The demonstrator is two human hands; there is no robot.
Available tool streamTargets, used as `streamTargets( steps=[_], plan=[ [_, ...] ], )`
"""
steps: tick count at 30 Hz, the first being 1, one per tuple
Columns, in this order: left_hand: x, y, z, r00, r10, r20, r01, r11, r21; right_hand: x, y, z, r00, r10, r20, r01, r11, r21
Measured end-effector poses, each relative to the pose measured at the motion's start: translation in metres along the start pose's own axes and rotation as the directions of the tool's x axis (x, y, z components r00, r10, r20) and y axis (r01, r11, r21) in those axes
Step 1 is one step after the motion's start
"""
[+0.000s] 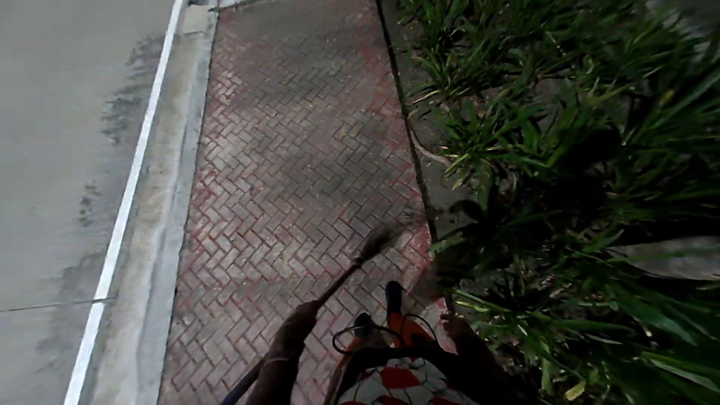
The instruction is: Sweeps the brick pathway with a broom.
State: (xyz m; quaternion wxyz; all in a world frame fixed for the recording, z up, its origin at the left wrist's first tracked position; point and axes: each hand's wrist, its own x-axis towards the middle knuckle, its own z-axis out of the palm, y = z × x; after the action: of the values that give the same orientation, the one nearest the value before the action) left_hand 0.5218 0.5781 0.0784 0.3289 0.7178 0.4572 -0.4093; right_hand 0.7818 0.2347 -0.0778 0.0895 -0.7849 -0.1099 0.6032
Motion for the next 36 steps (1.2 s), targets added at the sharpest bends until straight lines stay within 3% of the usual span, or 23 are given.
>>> streamTargets(
  steps=[4, 8, 10, 12, 15, 17, 21, 25, 28, 31, 33, 36],
  plan=[
    [-0.023, -0.077, -0.025, 0.958, -0.206, -0.202, 0.212, 0.977, 0.01, -0.01, -0.012, 0.024, 0.996, -0.013, 0.087, 0.016, 0.999, -0.033],
    [-0.013, -0.064, -0.037, 0.879, -0.384, -0.284, 0.381, 0.922, -0.068, -0.021, -0.007, 0.046, 0.996, 0.004, 0.092, 0.0, 0.999, -0.045],
    [0.002, -0.042, -0.015, 0.907, -0.33, -0.263, 0.319, 0.944, -0.083, -0.021, 0.008, 0.059, 0.995, 0.025, 0.096, -0.02, 0.998, -0.054],
    [0.0, -0.004, 0.012, 0.977, -0.171, -0.131, 0.18, 0.982, 0.062, -0.021, 0.027, 0.073, 0.997, 0.023, 0.072, -0.017, 0.997, -0.077],
    [-0.022, 0.039, 0.036, 0.998, -0.045, 0.039, 0.035, 0.977, 0.209, -0.042, 0.034, 0.09, 0.998, 0.034, 0.05, -0.031, 0.997, -0.064],
    [-0.031, 0.022, 0.039, 0.998, 0.031, 0.063, -0.045, 0.97, 0.238, -0.048, 0.046, 0.105, 0.999, 0.037, 0.026, -0.036, 0.998, -0.058],
    [-0.033, -0.054, 0.039, 0.984, 0.178, -0.005, -0.176, 0.977, 0.12, -0.058, 0.052, 0.125, 0.999, 0.041, 0.028, -0.041, 0.999, 0.024],
    [-0.049, -0.096, 0.035, 0.993, 0.076, -0.094, -0.065, 0.992, 0.112, -0.064, 0.076, 0.156, 0.998, 0.005, -0.067, 0.0, 0.997, 0.08],
    [-0.062, -0.113, 0.029, 0.982, -0.091, -0.167, 0.108, 0.989, 0.097, -0.084, 0.076, 0.165, 0.994, 0.05, -0.098, -0.045, 0.997, 0.057],
    [-0.068, -0.101, 0.036, 0.935, -0.256, -0.245, 0.271, 0.962, 0.029, -0.074, 0.103, 0.158, 0.998, 0.001, -0.058, 0.0, 1.0, 0.025],
    [-0.057, -0.082, 0.061, 0.902, -0.319, -0.291, 0.329, 0.944, -0.015, -0.069, 0.122, 0.149, 0.999, -0.027, -0.027, 0.027, 1.0, 0.007],
    [-0.065, -0.018, 0.119, 0.961, -0.181, -0.207, 0.198, 0.978, 0.062, -0.08, 0.14, 0.134, 1.0, -0.011, -0.001, 0.011, 1.0, 0.014]
  ],
)
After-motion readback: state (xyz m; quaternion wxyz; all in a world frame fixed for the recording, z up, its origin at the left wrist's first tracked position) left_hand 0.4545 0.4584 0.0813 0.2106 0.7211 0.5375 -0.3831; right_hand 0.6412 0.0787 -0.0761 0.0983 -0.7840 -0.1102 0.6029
